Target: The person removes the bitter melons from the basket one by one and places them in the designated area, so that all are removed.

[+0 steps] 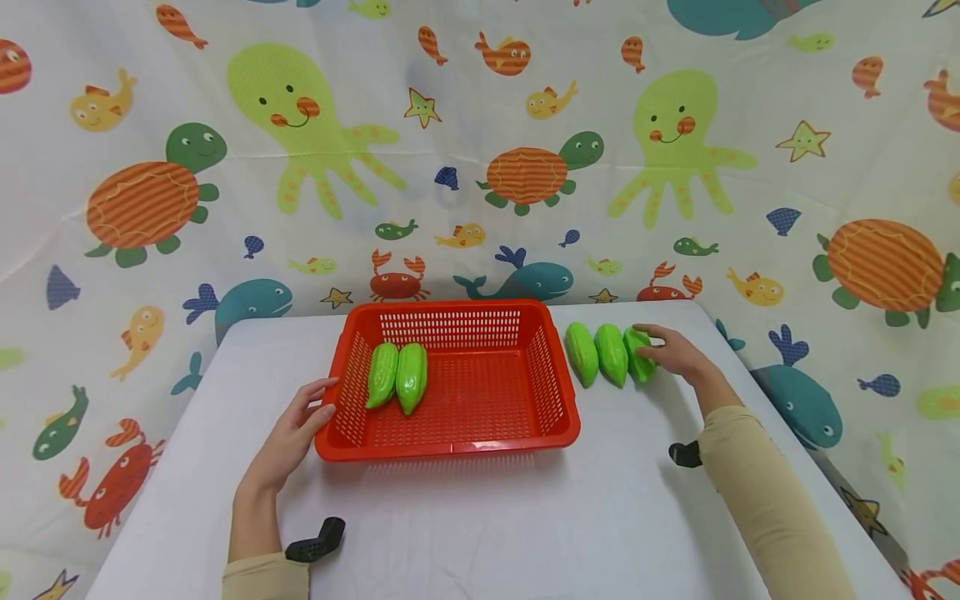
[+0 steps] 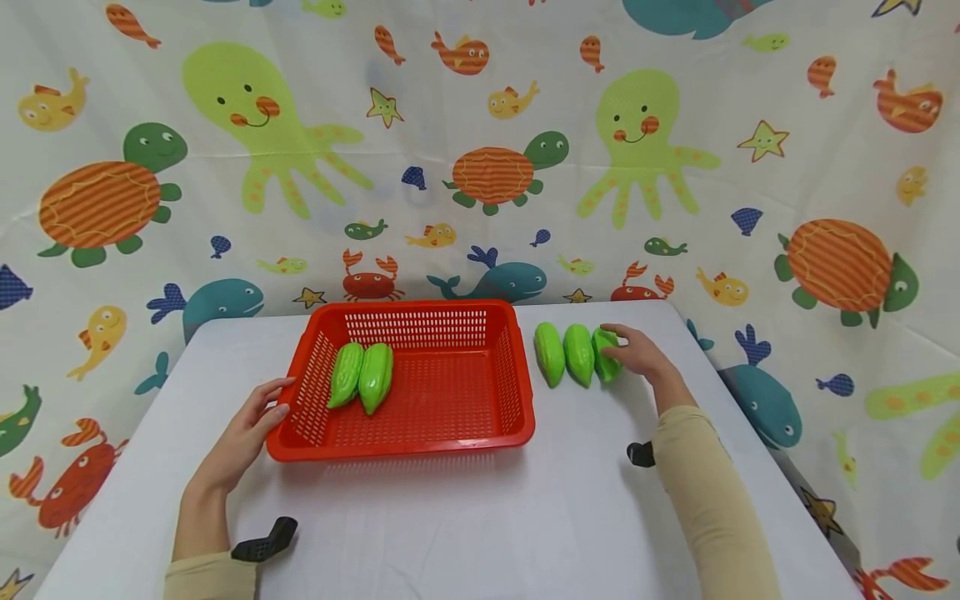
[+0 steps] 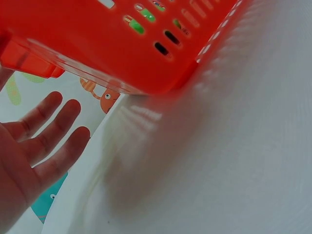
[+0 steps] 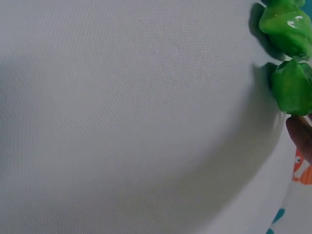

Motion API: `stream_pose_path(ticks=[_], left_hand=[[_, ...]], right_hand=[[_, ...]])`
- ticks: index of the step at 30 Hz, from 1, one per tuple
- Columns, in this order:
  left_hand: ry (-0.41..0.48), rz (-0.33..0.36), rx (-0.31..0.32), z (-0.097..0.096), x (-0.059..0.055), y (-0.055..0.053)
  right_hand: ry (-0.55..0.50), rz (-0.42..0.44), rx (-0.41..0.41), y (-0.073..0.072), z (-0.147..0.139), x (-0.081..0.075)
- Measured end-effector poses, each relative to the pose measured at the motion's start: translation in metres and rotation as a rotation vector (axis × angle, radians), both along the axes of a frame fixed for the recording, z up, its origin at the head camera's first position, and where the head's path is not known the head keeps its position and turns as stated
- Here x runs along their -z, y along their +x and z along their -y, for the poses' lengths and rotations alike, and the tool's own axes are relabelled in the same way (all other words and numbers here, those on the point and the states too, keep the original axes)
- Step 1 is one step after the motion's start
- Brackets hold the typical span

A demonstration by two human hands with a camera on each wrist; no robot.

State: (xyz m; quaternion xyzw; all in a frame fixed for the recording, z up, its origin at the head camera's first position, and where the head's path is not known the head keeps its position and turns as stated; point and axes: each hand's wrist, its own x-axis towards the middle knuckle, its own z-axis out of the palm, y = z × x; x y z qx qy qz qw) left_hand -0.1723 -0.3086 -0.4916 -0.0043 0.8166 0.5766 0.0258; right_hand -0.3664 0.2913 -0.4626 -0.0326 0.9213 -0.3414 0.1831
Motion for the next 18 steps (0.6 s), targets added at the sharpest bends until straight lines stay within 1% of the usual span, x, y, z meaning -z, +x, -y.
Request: stream_pose_path(ticks=[7,12,15,18], left_hand=[[0.003,-0.003,0.003,0.000,0.000,0.000],[0.001,-0.008,0.004,0.000,0.000,0.000],[-0.001,-0.014,0.006,0.000,0.000,0.000],[-0.004,-0.016,0.008,0.000,0.000,0.000]], right_hand=[[0.007,-0.064,0.017,0.000,-0.001,-0.008],[-0.013,-0.117,0.083,-0.001,0.005,-0.019],[-0.047,-0.154,0.126,-0.003,0.012,-0.027],[-0.083,-0.196,0.153,-0.003,0.021,-0.036]])
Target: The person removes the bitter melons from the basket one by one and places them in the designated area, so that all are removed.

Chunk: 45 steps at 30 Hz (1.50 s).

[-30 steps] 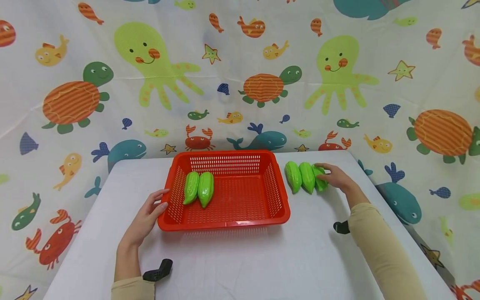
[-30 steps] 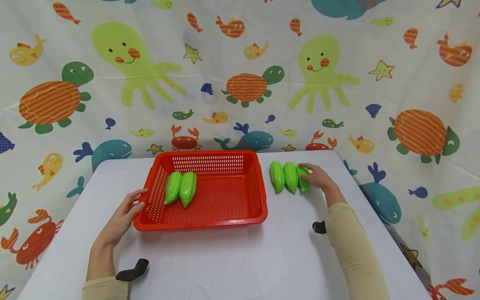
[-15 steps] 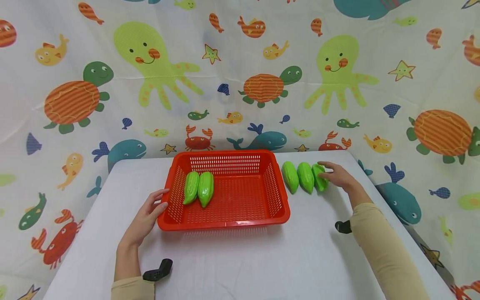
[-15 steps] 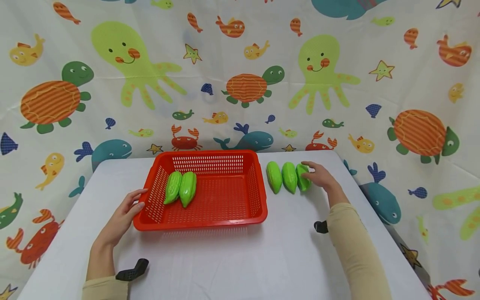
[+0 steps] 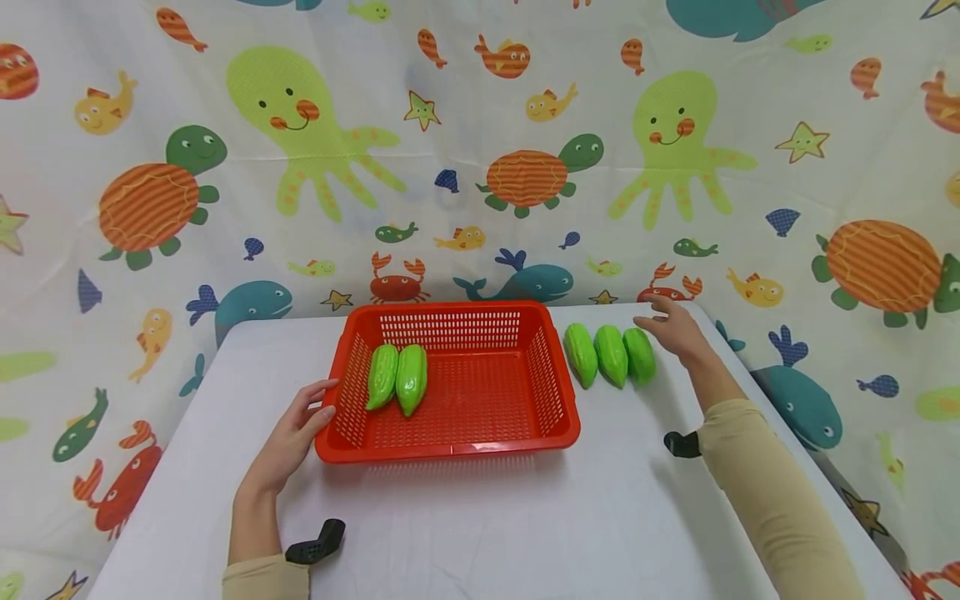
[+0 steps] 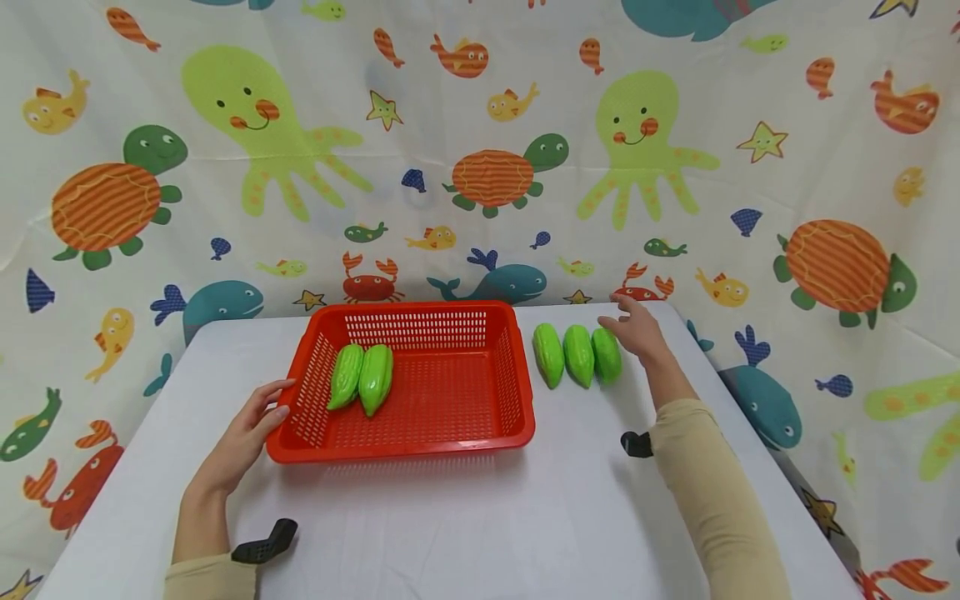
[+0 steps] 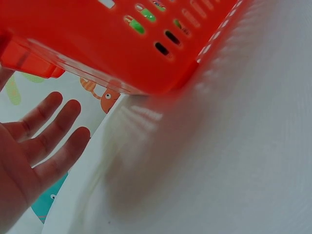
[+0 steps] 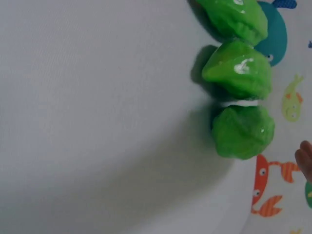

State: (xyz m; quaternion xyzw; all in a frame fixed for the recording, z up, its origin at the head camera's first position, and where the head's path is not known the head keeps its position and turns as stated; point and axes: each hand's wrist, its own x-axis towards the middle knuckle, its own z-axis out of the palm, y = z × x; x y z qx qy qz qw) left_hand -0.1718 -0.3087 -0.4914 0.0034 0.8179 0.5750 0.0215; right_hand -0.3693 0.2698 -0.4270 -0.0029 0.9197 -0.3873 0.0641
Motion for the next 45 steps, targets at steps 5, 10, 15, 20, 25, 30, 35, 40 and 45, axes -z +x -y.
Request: stream_pose_path(ticks=[5,10,15,20,25,30,35,40,45], left_hand=[[0.005,0.003,-0.001,0.000,0.000,0.001],[0.009,0.004,-0.001,0.000,-0.001,0.000],[0.007,0.005,-0.003,0.001,-0.001,0.000],[0.004,0.010,-0.006,0.000,-0.002,-0.001],[0.007,0.010,-0.005,0.000,-0.003,-0.001],[0.004,0.015,-0.004,0.000,-0.002,-0.001],[0.000,0.016,-0.002,0.001,-0.003,-0.001],[0.001,0.017,-0.002,0.001,-0.003,-0.001],[0.001,0.012,0.002,0.002,-0.003,-0.001]], right_hand=[[-0.077,-0.057,0.021,0.005,0.021,-0.016],[-0.196,-0.069,0.007,0.014,0.047,-0.033],[-0.271,-0.069,-0.051,0.020,0.071,-0.045],[-0.286,-0.049,-0.135,0.030,0.096,-0.053],[-0.290,-0.022,-0.205,0.039,0.120,-0.062],[-0.291,-0.014,-0.242,0.042,0.142,-0.069],[-0.302,-0.032,-0.281,0.042,0.164,-0.075],[-0.298,-0.028,-0.324,0.038,0.188,-0.080],[-0.266,-0.007,-0.369,0.031,0.211,-0.080]])
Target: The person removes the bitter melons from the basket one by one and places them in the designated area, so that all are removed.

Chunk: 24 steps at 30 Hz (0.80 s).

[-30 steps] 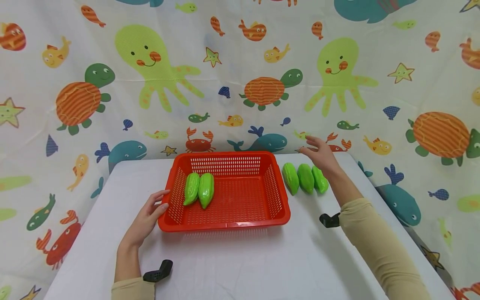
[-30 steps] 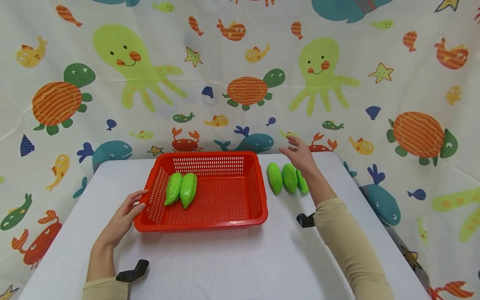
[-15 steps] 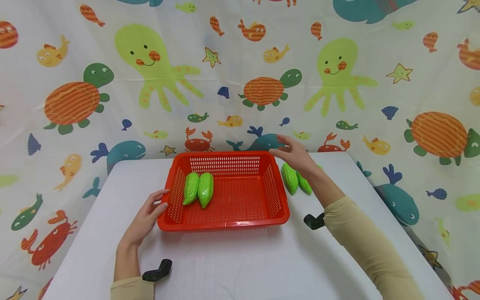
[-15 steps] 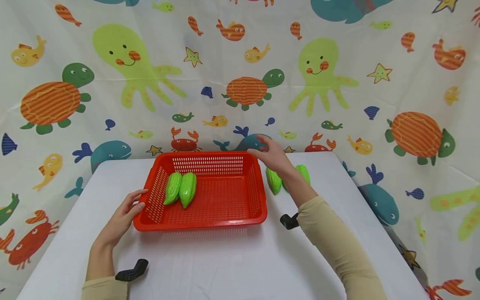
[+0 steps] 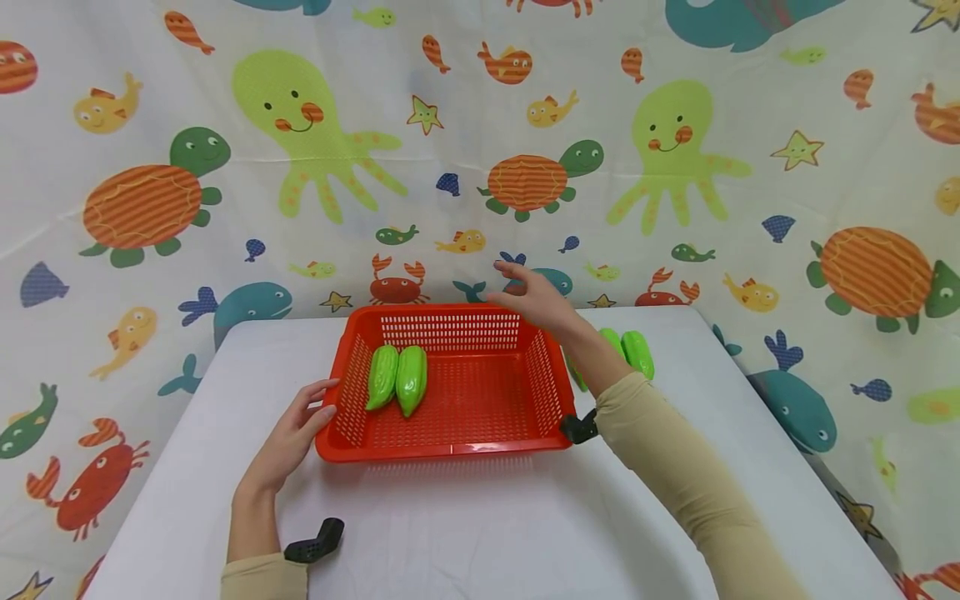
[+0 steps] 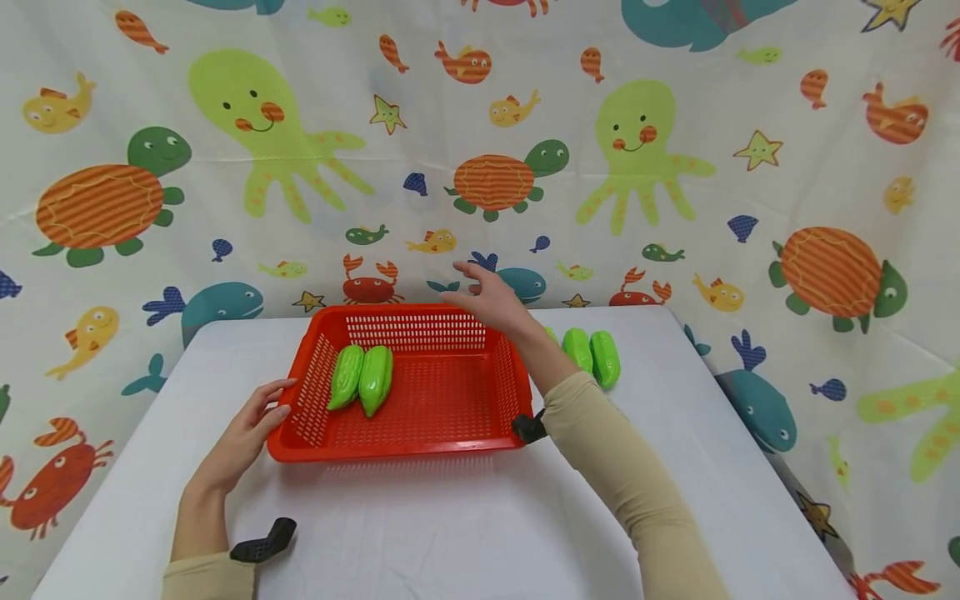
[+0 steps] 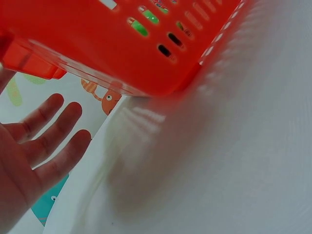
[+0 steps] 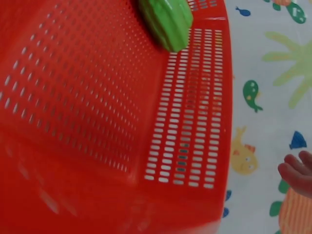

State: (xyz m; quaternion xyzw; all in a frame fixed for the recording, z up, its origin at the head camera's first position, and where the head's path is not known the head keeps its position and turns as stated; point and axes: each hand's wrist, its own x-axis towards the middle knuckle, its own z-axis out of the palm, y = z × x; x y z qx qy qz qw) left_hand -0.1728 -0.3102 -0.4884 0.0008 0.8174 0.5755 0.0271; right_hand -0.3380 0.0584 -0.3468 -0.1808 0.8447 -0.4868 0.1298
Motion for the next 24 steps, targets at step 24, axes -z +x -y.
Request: stream_pose_path(ticks=[24], left_hand=[[0.017,-0.012,0.011,0.000,0.000,0.002]], right_hand=[[0.078,-0.015,-0.302,-0.032,0.061,0.031]])
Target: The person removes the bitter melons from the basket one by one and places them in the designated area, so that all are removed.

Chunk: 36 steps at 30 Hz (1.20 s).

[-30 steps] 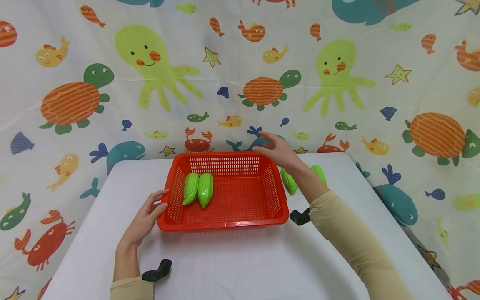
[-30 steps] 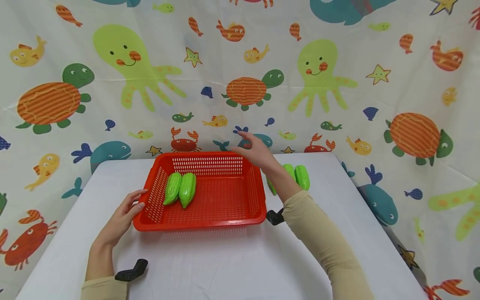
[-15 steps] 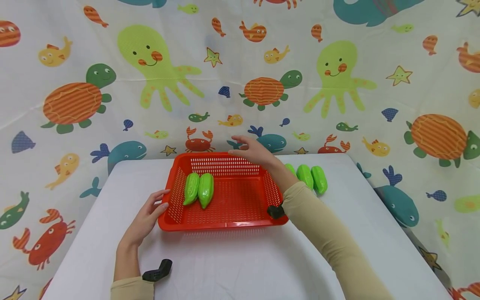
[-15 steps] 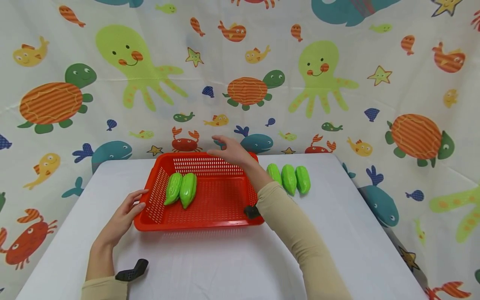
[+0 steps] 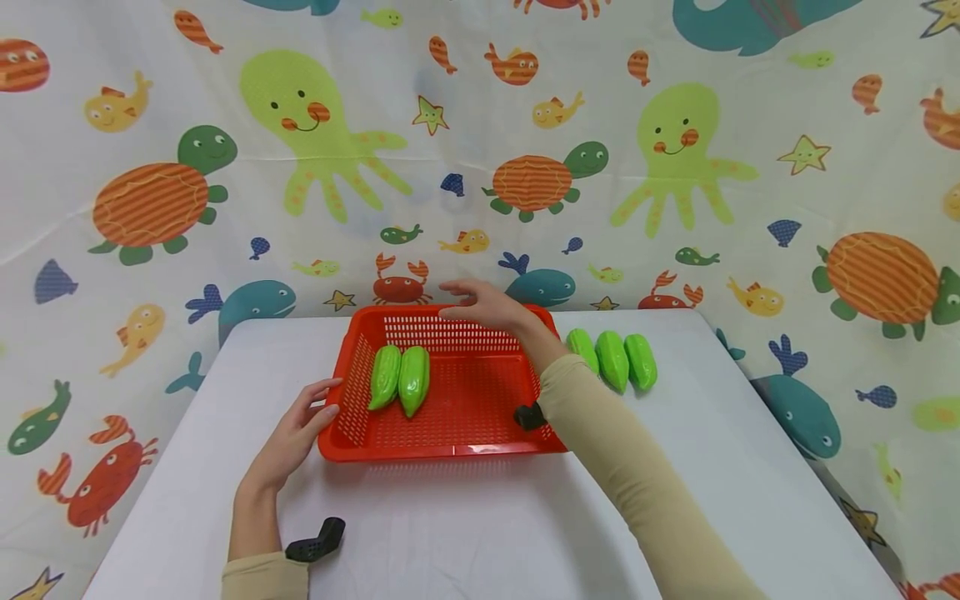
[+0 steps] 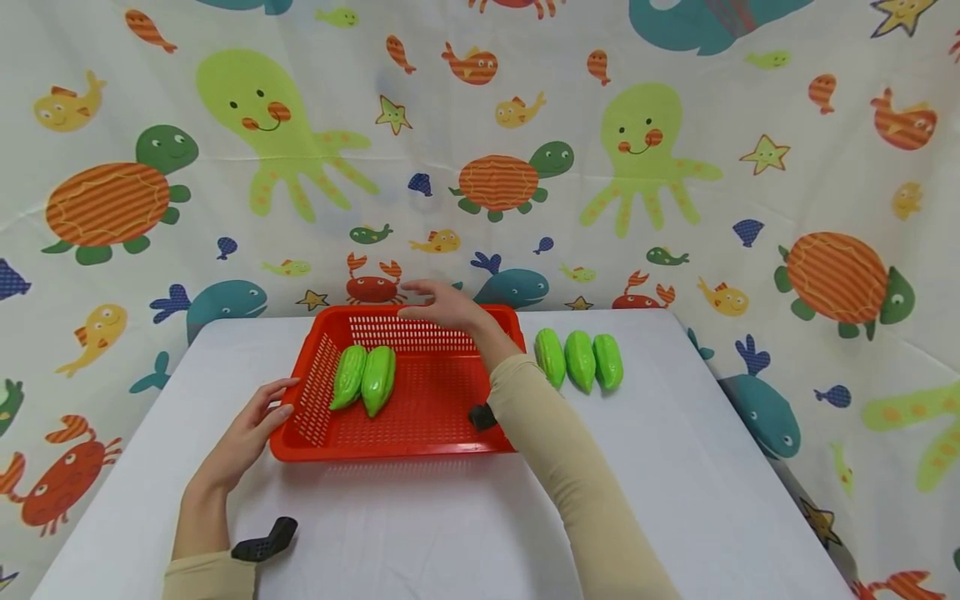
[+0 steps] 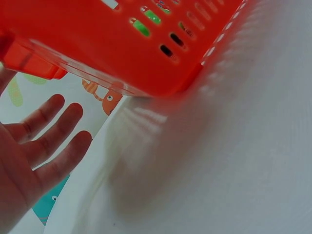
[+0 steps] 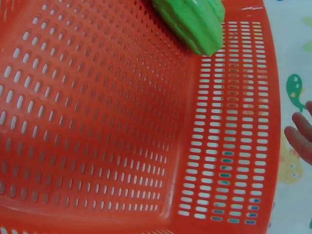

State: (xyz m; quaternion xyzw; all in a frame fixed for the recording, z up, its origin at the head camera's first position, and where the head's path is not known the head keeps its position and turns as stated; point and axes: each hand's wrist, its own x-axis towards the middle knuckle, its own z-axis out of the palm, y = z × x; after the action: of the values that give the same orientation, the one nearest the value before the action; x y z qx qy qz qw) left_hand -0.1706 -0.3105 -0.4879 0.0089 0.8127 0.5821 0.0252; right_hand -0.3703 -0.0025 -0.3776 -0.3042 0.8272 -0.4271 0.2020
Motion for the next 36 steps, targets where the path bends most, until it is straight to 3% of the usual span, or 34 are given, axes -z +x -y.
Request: stream_pose_path(ticks=[6,21,29,36], left_hand=[[0.016,0.000,0.004,0.000,-0.001,0.001],[0.011,-0.006,0.020,0.011,0.003,-0.015],[0.016,-0.003,0.018,0.011,0.003,-0.016],[0.010,0.006,0.013,0.011,0.003,-0.016]], right_hand=[[0.037,0.023,-0.035,-0.004,0.007,0.009],[0.150,0.056,-0.100,-0.009,0.025,0.023],[0.237,0.035,-0.140,-0.011,0.032,0.028],[0.274,0.083,-0.163,-0.012,0.038,0.035]])
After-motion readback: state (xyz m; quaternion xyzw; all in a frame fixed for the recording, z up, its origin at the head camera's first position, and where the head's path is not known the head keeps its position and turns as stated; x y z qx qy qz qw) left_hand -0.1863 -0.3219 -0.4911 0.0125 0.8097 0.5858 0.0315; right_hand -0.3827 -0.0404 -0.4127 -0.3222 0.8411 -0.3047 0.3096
